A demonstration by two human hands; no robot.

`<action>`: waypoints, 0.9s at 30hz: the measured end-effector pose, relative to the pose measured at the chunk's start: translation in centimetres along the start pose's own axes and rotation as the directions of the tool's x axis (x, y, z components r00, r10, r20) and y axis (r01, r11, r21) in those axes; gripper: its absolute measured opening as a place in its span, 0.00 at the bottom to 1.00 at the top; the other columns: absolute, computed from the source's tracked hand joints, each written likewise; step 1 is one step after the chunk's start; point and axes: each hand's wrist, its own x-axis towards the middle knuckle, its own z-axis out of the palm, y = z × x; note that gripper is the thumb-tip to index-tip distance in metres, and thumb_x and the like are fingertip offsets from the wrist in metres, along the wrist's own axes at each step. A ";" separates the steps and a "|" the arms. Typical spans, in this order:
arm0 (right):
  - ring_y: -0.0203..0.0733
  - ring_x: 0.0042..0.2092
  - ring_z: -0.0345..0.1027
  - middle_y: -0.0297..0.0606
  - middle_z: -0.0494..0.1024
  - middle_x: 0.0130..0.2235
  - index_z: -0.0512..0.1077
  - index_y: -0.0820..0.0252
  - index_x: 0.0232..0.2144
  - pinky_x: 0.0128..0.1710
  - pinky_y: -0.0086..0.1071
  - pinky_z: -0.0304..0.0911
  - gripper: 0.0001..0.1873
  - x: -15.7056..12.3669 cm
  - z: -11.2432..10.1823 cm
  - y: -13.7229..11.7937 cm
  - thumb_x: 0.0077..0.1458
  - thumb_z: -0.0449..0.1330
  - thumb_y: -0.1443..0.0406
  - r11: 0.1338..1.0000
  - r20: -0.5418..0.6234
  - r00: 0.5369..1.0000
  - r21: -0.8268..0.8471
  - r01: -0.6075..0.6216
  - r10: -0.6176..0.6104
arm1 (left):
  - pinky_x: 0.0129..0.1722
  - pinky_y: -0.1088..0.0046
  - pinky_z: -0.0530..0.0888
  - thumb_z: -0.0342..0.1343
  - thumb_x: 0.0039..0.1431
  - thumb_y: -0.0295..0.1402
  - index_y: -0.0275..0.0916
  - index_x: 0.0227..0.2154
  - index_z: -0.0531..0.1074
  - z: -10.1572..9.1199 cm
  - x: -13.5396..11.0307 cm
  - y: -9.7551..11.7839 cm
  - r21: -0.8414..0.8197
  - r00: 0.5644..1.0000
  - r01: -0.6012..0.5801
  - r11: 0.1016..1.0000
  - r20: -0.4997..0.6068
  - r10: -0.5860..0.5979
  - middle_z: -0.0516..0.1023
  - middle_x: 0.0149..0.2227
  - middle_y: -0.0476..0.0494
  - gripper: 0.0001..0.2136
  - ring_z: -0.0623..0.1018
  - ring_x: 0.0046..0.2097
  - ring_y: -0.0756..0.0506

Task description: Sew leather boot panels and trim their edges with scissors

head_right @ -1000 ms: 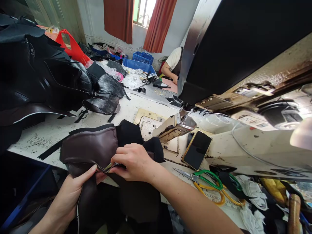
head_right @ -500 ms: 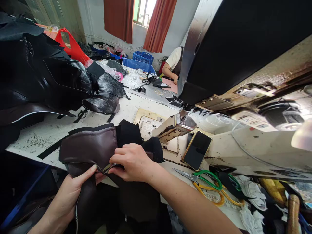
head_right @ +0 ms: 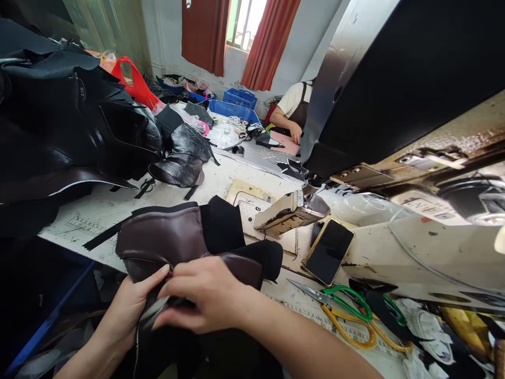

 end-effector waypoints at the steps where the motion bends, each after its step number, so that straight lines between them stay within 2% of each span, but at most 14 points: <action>1: 0.35 0.29 0.66 0.36 0.73 0.29 0.74 0.61 0.34 0.28 0.28 0.58 0.18 -0.3 -0.3 0.0 0.62 0.57 0.52 0.994 -0.066 0.995 -0.076 -0.076 0.071 | 0.33 0.70 0.78 0.72 0.41 0.38 0.31 0.34 0.78 0.0 0.0 0.0 -0.028 1.000 0.014 1.000 0.021 -0.013 0.82 0.30 0.40 0.18 0.82 0.33 0.41; 4: 0.36 0.30 0.67 0.37 0.74 0.30 0.75 0.61 0.35 0.30 0.29 0.58 0.12 -1.2 -1.4 0.6 0.60 0.60 0.57 0.935 -0.200 0.956 -0.241 -0.261 0.216 | 0.41 0.64 0.80 0.71 0.41 0.34 0.30 0.35 0.78 -0.1 -0.1 -0.2 -0.126 0.996 0.040 0.991 0.084 -0.030 0.83 0.34 0.37 0.18 0.82 0.38 0.37; 6: 0.37 0.31 0.68 0.37 0.74 0.31 0.75 0.60 0.35 0.31 0.29 0.58 0.10 -1.7 -1.8 1.0 0.59 0.61 0.59 0.911 -0.203 0.947 -0.282 -0.301 0.250 | 0.44 0.60 0.79 0.71 0.41 0.32 0.29 0.36 0.78 -0.1 0.0 -0.3 -0.157 0.996 0.046 0.987 0.086 -0.033 0.83 0.35 0.35 0.18 0.82 0.40 0.35; 10: 0.36 0.31 0.68 0.36 0.74 0.31 0.75 0.60 0.34 0.30 0.29 0.57 0.11 -2.0 -2.2 1.3 0.59 0.62 0.58 0.912 -0.135 0.955 -0.286 -0.294 0.266 | 0.44 0.57 0.80 0.70 0.42 0.29 0.27 0.35 0.79 0.1 0.1 -0.3 -0.161 0.997 0.081 0.984 0.028 -0.077 0.83 0.34 0.33 0.16 0.82 0.40 0.33; 17: 0.33 0.30 0.67 0.31 0.75 0.32 0.74 0.58 0.35 0.29 0.27 0.54 0.11 -1.7 -3.4 2.4 0.53 0.68 0.59 0.933 0.002 0.940 -0.117 -0.339 0.342 | 0.43 0.62 0.80 0.64 0.50 0.24 0.27 0.31 0.79 0.5 -0.4 0.2 -0.160 0.995 0.096 0.982 -0.010 -0.098 0.83 0.31 0.34 0.06 0.83 0.36 0.37; 22: 0.34 0.30 0.67 0.32 0.76 0.30 0.72 0.60 0.33 0.28 0.26 0.54 0.15 -1.2 -3.1 2.8 0.50 0.70 0.56 0.952 0.018 0.954 -0.065 -0.299 0.300 | 0.42 0.62 0.81 0.65 0.49 0.24 0.28 0.33 0.79 0.5 -0.3 0.2 -0.159 0.994 0.102 0.982 -0.027 -0.108 0.83 0.31 0.35 0.07 0.83 0.37 0.37; 25: 0.34 0.29 0.68 0.33 0.76 0.29 0.72 0.61 0.31 0.28 0.26 0.55 0.13 -0.8 -2.8 2.7 0.53 0.68 0.57 0.967 0.032 0.968 -0.062 -0.245 0.248 | 0.43 0.60 0.81 0.68 0.46 0.27 0.29 0.34 0.79 0.3 -0.4 0.2 -0.165 0.995 0.102 0.981 -0.003 -0.104 0.83 0.32 0.35 0.11 0.83 0.39 0.34; 27: 0.34 0.29 0.68 0.33 0.76 0.29 0.72 0.61 0.29 0.28 0.26 0.56 0.15 -0.5 -2.7 2.4 0.55 0.66 0.55 0.976 0.038 0.975 0.004 -0.220 0.219 | 0.43 0.59 0.80 0.69 0.44 0.28 0.29 0.34 0.79 0.2 -0.5 0.3 -0.163 0.993 0.115 0.980 0.018 -0.114 0.83 0.32 0.34 0.13 0.83 0.40 0.33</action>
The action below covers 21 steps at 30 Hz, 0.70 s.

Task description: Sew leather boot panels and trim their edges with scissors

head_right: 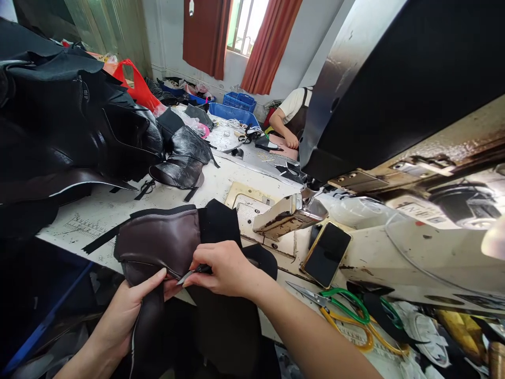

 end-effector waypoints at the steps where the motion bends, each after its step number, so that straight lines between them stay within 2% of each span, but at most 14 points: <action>1: 0.34 0.29 0.68 0.33 0.76 0.29 0.72 0.61 0.28 0.28 0.26 0.57 0.16 0.0 0.0 -0.2 0.56 0.64 0.54 0.999 -0.007 1.000 0.050 0.003 -0.003 | 0.43 0.59 0.80 0.69 0.43 0.29 0.29 0.33 0.79 -0.1 -0.1 0.0 0.001 1.000 0.007 1.000 0.006 -0.007 0.83 0.31 0.34 0.13 0.83 0.40 0.33; 3: 0.34 0.30 0.69 0.35 0.77 0.30 0.72 0.61 0.28 0.29 0.26 0.58 0.18 0.0 0.1 -0.5 0.57 0.63 0.51 0.994 -0.055 0.998 0.105 -0.013 0.019 | 0.45 0.58 0.80 0.69 0.43 0.30 0.29 0.34 0.79 -0.3 -0.1 0.0 -0.014 0.999 0.004 1.000 0.038 -0.004 0.83 0.32 0.34 0.13 0.82 0.41 0.32; 4: 0.34 0.30 0.69 0.36 0.77 0.30 0.72 0.61 0.29 0.29 0.26 0.58 0.18 0.0 0.2 -0.6 0.58 0.62 0.52 0.997 -0.096 0.995 0.077 -0.025 0.032 | 0.45 0.57 0.79 0.69 0.44 0.30 0.28 0.34 0.79 -0.4 0.0 0.0 -0.030 0.998 -0.004 1.000 0.058 0.006 0.83 0.33 0.34 0.14 0.82 0.41 0.32; 6: 0.34 0.29 0.68 0.36 0.76 0.30 0.72 0.61 0.29 0.28 0.27 0.56 0.16 -0.2 0.5 -0.9 0.59 0.61 0.54 0.996 -0.174 0.984 -0.074 -0.044 0.031 | 0.48 0.56 0.78 0.68 0.46 0.32 0.28 0.36 0.79 -0.6 0.1 -0.1 -0.059 0.996 -0.010 0.998 0.084 0.015 0.83 0.35 0.33 0.15 0.82 0.43 0.32; 8: 0.35 0.29 0.67 0.35 0.75 0.29 0.72 0.60 0.29 0.27 0.28 0.54 0.15 -0.3 0.9 -1.1 0.61 0.60 0.55 0.968 -0.203 0.979 -0.248 -0.046 -0.005 | 0.49 0.55 0.78 0.67 0.48 0.33 0.28 0.37 0.79 -0.7 0.1 -0.2 -0.070 0.997 -0.001 0.998 0.082 0.006 0.83 0.36 0.33 0.14 0.82 0.43 0.32; 11: 0.36 0.29 0.65 0.35 0.74 0.29 0.72 0.60 0.30 0.28 0.30 0.53 0.16 -0.3 1.4 -1.3 0.63 0.57 0.54 0.920 -0.190 0.980 -0.391 -0.023 -0.056 | 0.45 0.55 0.79 0.66 0.49 0.32 0.28 0.35 0.79 -0.6 -0.1 -0.2 -0.051 0.999 0.007 0.999 0.034 -0.006 0.83 0.35 0.32 0.12 0.82 0.41 0.32; 14: 0.36 0.29 0.63 0.34 0.73 0.29 0.72 0.60 0.30 0.29 0.32 0.52 0.17 0.0 1.6 -1.4 0.64 0.55 0.54 0.895 -0.188 0.978 -0.446 0.002 -0.096 | 0.40 0.56 0.81 0.66 0.48 0.31 0.28 0.34 0.79 -0.6 -0.3 -0.3 -0.053 1.000 0.000 0.999 -0.006 -0.001 0.83 0.34 0.33 0.11 0.83 0.38 0.33; 21: 0.37 0.28 0.58 0.34 0.72 0.29 0.72 0.59 0.30 0.30 0.34 0.49 0.16 0.6 1.5 -1.6 0.65 0.54 0.56 0.834 -0.125 0.981 -0.548 0.058 -0.150 | 0.40 0.58 0.81 0.68 0.47 0.32 0.28 0.35 0.79 -0.6 -0.3 -0.2 -0.061 1.000 -0.005 0.998 0.001 0.005 0.83 0.34 0.33 0.14 0.82 0.39 0.33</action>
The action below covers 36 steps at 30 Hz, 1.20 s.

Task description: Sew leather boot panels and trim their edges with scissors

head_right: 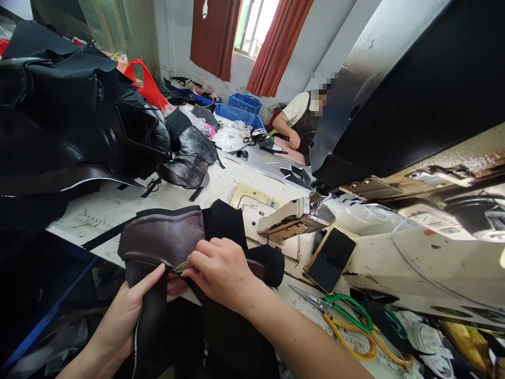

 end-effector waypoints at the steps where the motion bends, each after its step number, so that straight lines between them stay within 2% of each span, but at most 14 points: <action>1: 0.37 0.28 0.57 0.34 0.72 0.29 0.72 0.59 0.30 0.29 0.34 0.48 0.16 0.1 0.0 0.0 0.65 0.54 0.56 1.000 0.002 1.000 -0.006 0.009 -0.009 | 0.40 0.58 0.81 0.69 0.46 0.33 0.28 0.35 0.79 0.0 0.0 0.0 0.008 1.000 0.002 1.000 -0.003 -0.002 0.83 0.34 0.33 0.14 0.82 0.38 0.33; 9: 0.38 0.29 0.56 0.33 0.71 0.28 0.71 0.58 0.30 0.30 0.35 0.45 0.14 0.5 -0.4 0.0 0.65 0.54 0.58 0.998 0.058 0.997 -0.048 0.050 -0.047 | 0.44 0.57 0.80 0.70 0.45 0.34 0.30 0.37 0.78 -0.1 0.1 0.0 -0.015 0.999 -0.003 1.000 0.034 0.004 0.83 0.38 0.34 0.16 0.82 0.42 0.33; 13: 0.38 0.30 0.56 0.33 0.72 0.29 0.70 0.58 0.29 0.30 0.36 0.45 0.13 1.0 -0.9 -0.2 0.64 0.55 0.59 0.993 0.118 0.990 -0.079 0.088 -0.079 | 0.43 0.57 0.80 0.69 0.47 0.33 0.30 0.36 0.79 -0.1 0.2 -0.1 0.013 1.000 0.003 1.000 0.012 -0.003 0.83 0.35 0.34 0.14 0.82 0.40 0.33; 18: 0.37 0.29 0.56 0.32 0.70 0.28 0.65 0.58 0.25 0.30 0.36 0.44 0.12 1.8 -1.3 -0.4 0.62 0.57 0.63 0.980 0.125 0.983 -0.128 0.152 -0.136 | 0.41 0.58 0.81 0.69 0.46 0.34 0.30 0.33 0.79 -0.6 0.5 -0.5 0.043 1.000 -0.011 0.999 0.012 0.011 0.83 0.30 0.36 0.13 0.83 0.37 0.35; 21: 0.37 0.30 0.60 0.32 0.72 0.29 0.67 0.58 0.26 0.30 0.35 0.45 0.11 1.9 -0.9 0.5 0.60 0.59 0.61 0.986 0.153 0.977 -0.050 0.157 -0.148 | 0.41 0.59 0.80 0.70 0.45 0.36 0.30 0.32 0.79 -0.6 0.4 -0.5 0.077 0.999 -0.031 0.997 0.019 0.029 0.82 0.29 0.37 0.15 0.82 0.37 0.35; 24: 0.35 0.31 0.65 0.32 0.74 0.30 0.70 0.58 0.30 0.31 0.32 0.50 0.10 1.8 -0.2 1.6 0.57 0.64 0.59 0.980 0.159 0.982 0.187 0.072 -0.102 | 0.40 0.61 0.80 0.70 0.45 0.37 0.30 0.35 0.79 -0.4 0.3 -0.3 0.084 0.999 -0.028 0.996 0.045 0.024 0.83 0.33 0.37 0.17 0.82 0.38 0.36; 26: 0.34 0.32 0.68 0.32 0.75 0.30 0.71 0.59 0.31 0.31 0.29 0.55 0.11 1.6 0.1 1.6 0.55 0.66 0.58 0.903 0.168 0.983 0.431 -0.005 -0.075 | 0.38 0.64 0.80 0.70 0.45 0.37 0.32 0.39 0.78 -0.3 0.4 -0.2 0.088 0.998 -0.021 0.996 0.069 0.015 0.83 0.36 0.37 0.19 0.82 0.39 0.37; 28: 0.34 0.33 0.70 0.33 0.76 0.31 0.71 0.60 0.31 0.33 0.26 0.60 0.13 1.6 0.1 0.8 0.55 0.66 0.57 0.742 0.198 0.970 0.670 -0.031 -0.139 | 0.36 0.67 0.80 0.69 0.46 0.39 0.32 0.41 0.78 -0.4 0.6 -0.2 0.108 0.997 -0.035 0.994 0.074 0.027 0.83 0.35 0.38 0.21 0.82 0.38 0.38; 30: 0.33 0.33 0.71 0.32 0.77 0.31 0.71 0.59 0.30 0.35 0.25 0.63 0.14 1.5 -0.1 -0.4 0.56 0.65 0.55 0.583 0.203 0.949 0.812 -0.027 -0.239 | 0.33 0.70 0.79 0.69 0.46 0.40 0.32 0.40 0.78 -0.4 0.7 -0.1 0.126 0.995 -0.073 0.989 0.075 0.064 0.82 0.32 0.40 0.20 0.82 0.35 0.40; 31: 0.33 0.33 0.70 0.33 0.76 0.31 0.71 0.59 0.30 0.36 0.25 0.64 0.15 1.5 -0.3 -0.9 0.56 0.64 0.53 0.549 0.194 0.950 0.836 -0.028 -0.246 | 0.31 0.71 0.78 0.69 0.46 0.40 0.32 0.39 0.78 -0.4 0.7 0.0 0.129 0.995 -0.085 0.988 0.071 0.076 0.82 0.31 0.41 0.19 0.81 0.33 0.41; 32: 0.33 0.32 0.70 0.33 0.76 0.30 0.71 0.59 0.30 0.35 0.25 0.64 0.16 1.4 -0.4 -1.2 0.56 0.64 0.52 0.563 0.177 0.963 0.825 -0.034 -0.202 | 0.29 0.72 0.77 0.69 0.46 0.40 0.32 0.37 0.78 -0.4 0.6 0.1 0.125 0.995 -0.082 0.989 0.065 0.075 0.81 0.29 0.42 0.18 0.81 0.31 0.42; 33: 0.34 0.32 0.69 0.34 0.75 0.30 0.71 0.60 0.30 0.34 0.26 0.63 0.17 1.3 -0.6 -1.3 0.56 0.64 0.51 0.617 0.153 0.981 0.786 -0.048 -0.118 | 0.28 0.73 0.77 0.69 0.46 0.40 0.32 0.35 0.78 -0.4 0.6 0.2 0.111 0.997 -0.065 0.992 0.054 0.059 0.81 0.27 0.43 0.17 0.80 0.29 0.43; 35: 0.35 0.31 0.69 0.36 0.75 0.31 0.71 0.60 0.32 0.32 0.28 0.62 0.17 1.1 -0.7 -0.8 0.56 0.63 0.52 0.775 0.083 0.994 0.623 -0.103 0.066 | 0.28 0.71 0.78 0.68 0.47 0.40 0.31 0.32 0.78 -0.2 0.4 0.4 0.069 0.999 -0.017 0.997 0.039 0.014 0.80 0.26 0.41 0.16 0.80 0.27 0.43; 36: 0.36 0.31 0.68 0.36 0.75 0.31 0.71 0.60 0.32 0.31 0.28 0.60 0.16 0.9 -0.8 -0.5 0.57 0.63 0.52 0.851 0.045 0.992 0.511 -0.124 0.118 | 0.31 0.68 0.79 0.68 0.47 0.40 0.30 0.31 0.78 -0.1 0.3 0.4 0.047 0.999 -0.005 0.999 0.042 0.003 0.80 0.26 0.40 0.16 0.80 0.28 0.42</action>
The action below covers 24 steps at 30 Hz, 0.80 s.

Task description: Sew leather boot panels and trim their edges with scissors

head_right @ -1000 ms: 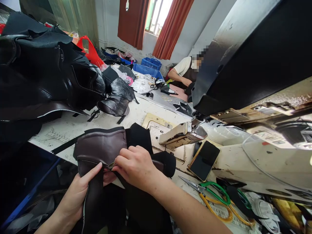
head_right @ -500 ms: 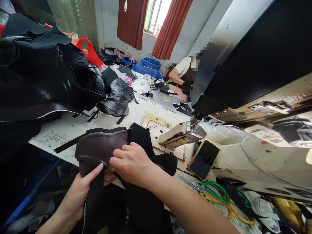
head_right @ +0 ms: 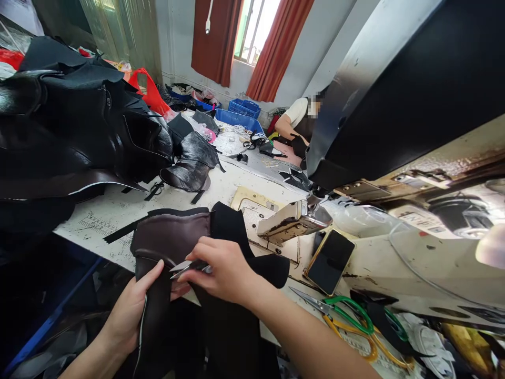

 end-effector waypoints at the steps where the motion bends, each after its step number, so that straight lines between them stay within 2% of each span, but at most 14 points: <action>1: 0.36 0.31 0.68 0.36 0.75 0.31 0.71 0.60 0.32 0.30 0.29 0.59 0.15 -0.1 -0.2 0.4 0.58 0.62 0.54 0.992 -0.029 1.000 -0.129 -0.003 -0.001 | 0.34 0.66 0.80 0.67 0.48 0.40 0.29 0.31 0.78 0.0 0.0 0.0 -0.020 1.000 -0.001 1.000 0.010 0.001 0.80 0.27 0.39 0.16 0.81 0.30 0.41; 4: 0.37 0.31 0.67 0.34 0.74 0.31 0.70 0.59 0.30 0.30 0.31 0.56 0.13 -0.5 -0.3 1.2 0.61 0.60 0.55 0.927 -0.007 0.999 -0.373 0.043 -0.049 | 0.40 0.60 0.80 0.67 0.48 0.38 0.29 0.33 0.78 0.0 0.0 -0.2 -0.056 0.999 -0.029 0.998 0.043 0.031 0.81 0.31 0.36 0.15 0.82 0.35 0.38; 10: 0.36 0.29 0.63 0.33 0.73 0.30 0.70 0.58 0.30 0.30 0.32 0.52 0.15 -0.5 0.2 1.2 0.62 0.58 0.55 0.886 0.039 0.995 -0.454 0.098 -0.090 | 0.41 0.58 0.80 0.68 0.48 0.38 0.29 0.33 0.78 -0.2 0.1 -0.4 -0.074 0.999 -0.022 0.997 0.035 0.024 0.82 0.31 0.37 0.15 0.82 0.37 0.36; 16: 0.36 0.30 0.66 0.33 0.74 0.31 0.70 0.58 0.30 0.30 0.30 0.54 0.13 -0.3 0.0 1.3 0.60 0.60 0.55 0.930 0.081 0.996 -0.363 0.064 -0.037 | 0.42 0.58 0.80 0.68 0.48 0.38 0.30 0.32 0.78 -0.1 0.0 -0.3 -0.093 1.000 0.008 0.996 0.024 -0.006 0.82 0.32 0.36 0.15 0.82 0.39 0.35; 20: 0.35 0.30 0.67 0.33 0.74 0.30 0.71 0.58 0.30 0.29 0.28 0.55 0.14 -0.4 0.6 1.6 0.59 0.61 0.55 0.949 0.083 0.996 -0.314 0.037 -0.012 | 0.44 0.58 0.79 0.68 0.48 0.38 0.32 0.36 0.78 -0.2 0.3 -0.6 -0.115 0.999 0.010 0.993 0.047 -0.004 0.82 0.36 0.37 0.16 0.82 0.42 0.35; 22: 0.34 0.29 0.67 0.33 0.74 0.29 0.71 0.59 0.28 0.27 0.28 0.55 0.14 -0.3 0.7 1.5 0.60 0.61 0.55 0.964 0.047 0.999 -0.266 0.018 -0.006 | 0.44 0.57 0.79 0.68 0.49 0.39 0.31 0.35 0.78 -0.2 0.4 -0.7 -0.101 0.999 0.009 0.995 0.052 -0.004 0.82 0.35 0.36 0.16 0.82 0.41 0.34; 24: 0.34 0.28 0.68 0.33 0.74 0.28 0.71 0.59 0.27 0.27 0.28 0.56 0.14 -0.3 0.4 1.2 0.59 0.62 0.56 0.989 -0.059 0.998 -0.149 -0.028 0.019 | 0.44 0.57 0.79 0.67 0.49 0.39 0.30 0.33 0.78 -0.1 0.1 -0.3 -0.078 0.998 0.005 0.997 0.055 -0.001 0.83 0.35 0.34 0.15 0.82 0.41 0.33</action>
